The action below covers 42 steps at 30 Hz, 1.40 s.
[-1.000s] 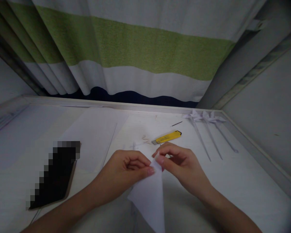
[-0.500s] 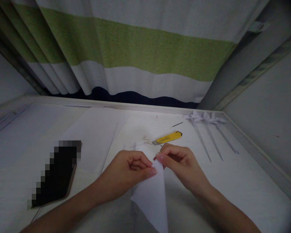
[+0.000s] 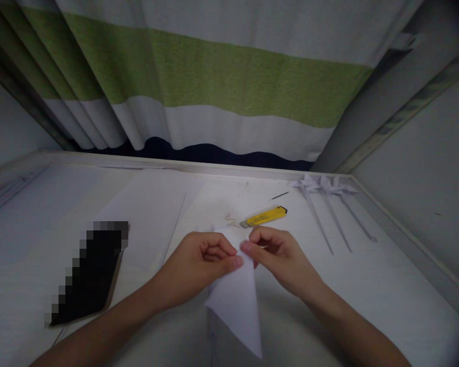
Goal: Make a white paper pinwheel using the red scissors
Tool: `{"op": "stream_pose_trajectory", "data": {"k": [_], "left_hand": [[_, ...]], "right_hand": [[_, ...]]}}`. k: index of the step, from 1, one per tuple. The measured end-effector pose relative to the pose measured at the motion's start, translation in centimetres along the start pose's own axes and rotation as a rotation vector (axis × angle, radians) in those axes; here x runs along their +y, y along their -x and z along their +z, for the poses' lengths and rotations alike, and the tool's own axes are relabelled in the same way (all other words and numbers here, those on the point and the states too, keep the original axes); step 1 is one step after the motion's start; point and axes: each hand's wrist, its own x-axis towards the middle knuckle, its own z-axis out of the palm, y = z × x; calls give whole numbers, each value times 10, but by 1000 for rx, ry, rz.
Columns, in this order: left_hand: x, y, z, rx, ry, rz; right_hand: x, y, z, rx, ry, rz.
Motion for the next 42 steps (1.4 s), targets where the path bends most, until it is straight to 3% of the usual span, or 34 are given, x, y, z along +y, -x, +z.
{"op": "stream_pose_trajectory", "data": {"k": [5, 9, 22, 27, 33, 42], "left_hand": [[-1, -2, -3, 24, -21, 43], [-3, -6, -6, 15, -7, 44], [-3, -14, -13, -43, 0, -112], [0, -13, -12, -63, -21, -123], [-3, -13, -9, -117, -7, -145], [-5, -12, -10, -133, 7, -146]], "right_hand": [[5, 1, -2, -76, 162, -1], [7, 2, -1, -108, 160, -27], [8, 1, -4, -46, 201, -57], [6, 1, -6, -50, 241, -53], [4, -6, -10, -164, 239, -84], [9, -6, -6, -101, 220, -118]]}}
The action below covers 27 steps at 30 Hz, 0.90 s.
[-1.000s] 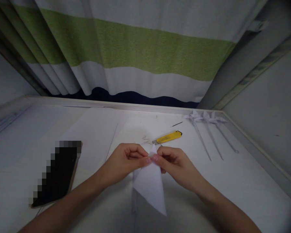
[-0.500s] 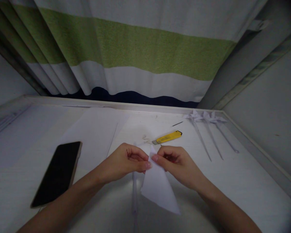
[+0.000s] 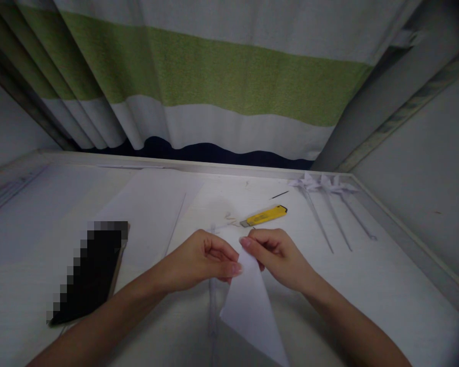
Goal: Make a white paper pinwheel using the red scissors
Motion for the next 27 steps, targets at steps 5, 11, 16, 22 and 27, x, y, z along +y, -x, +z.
{"op": "stream_pose_trajectory", "data": {"k": [5, 11, 16, 22, 27], "left_hand": [[1, 0, -1, 12, -10, 7], [2, -2, -1, 36, -15, 20], [0, -4, -3, 53, 1, 56], [-5, -7, -6, 106, 17, 86], [-2, -7, -7, 137, 24, 98]], "right_hand": [[3, -2, -2, -146, -45, 33], [6, -1, -1, -152, -47, 88], [9, 0, -1, -227, -116, 142], [9, -3, 0, -234, -144, 205], [8, -2, 1, -251, -108, 236]]}}
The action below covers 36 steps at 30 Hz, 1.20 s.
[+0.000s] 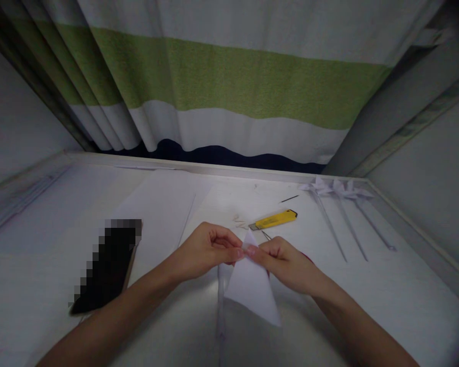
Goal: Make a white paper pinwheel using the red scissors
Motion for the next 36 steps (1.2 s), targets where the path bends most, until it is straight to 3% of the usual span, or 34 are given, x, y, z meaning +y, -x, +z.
{"op": "stream_pose_trajectory", "data": {"k": [11, 24, 36], "left_hand": [[-1, -3, -2, 51, 2, 32], [10, -1, -7, 102, -76, 57], [10, -3, -13, 129, -97, 69]], "right_hand": [[3, 1, -2, 2, 128, 1], [3, 0, 1, 46, 131, -1], [8, 2, 0, -8, 97, 25]]}}
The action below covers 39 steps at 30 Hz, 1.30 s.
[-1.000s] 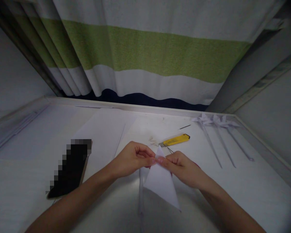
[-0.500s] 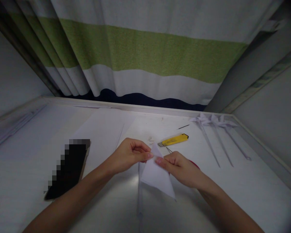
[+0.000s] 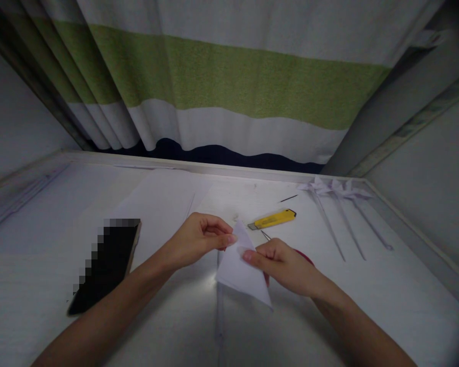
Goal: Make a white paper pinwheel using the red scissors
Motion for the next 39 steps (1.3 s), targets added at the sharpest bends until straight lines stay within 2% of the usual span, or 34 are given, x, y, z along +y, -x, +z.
{"op": "stream_pose_trajectory", "data": {"k": [7, 10, 17, 23, 39], "left_hand": [[-1, -3, -1, 8, 19, -8], [2, -3, -4, 36, 24, 0], [10, -1, -13, 92, -62, 38], [10, -1, -16, 137, -102, 66], [12, 1, -27, 157, -98, 121]], "right_hand": [[1, 1, -1, 2, 44, 12], [0, 2, -2, -38, 42, 13], [-9, 2, -2, -56, -13, 30], [-5, 3, -4, -77, 36, 33], [-7, 5, -5, -55, 77, 43]]}}
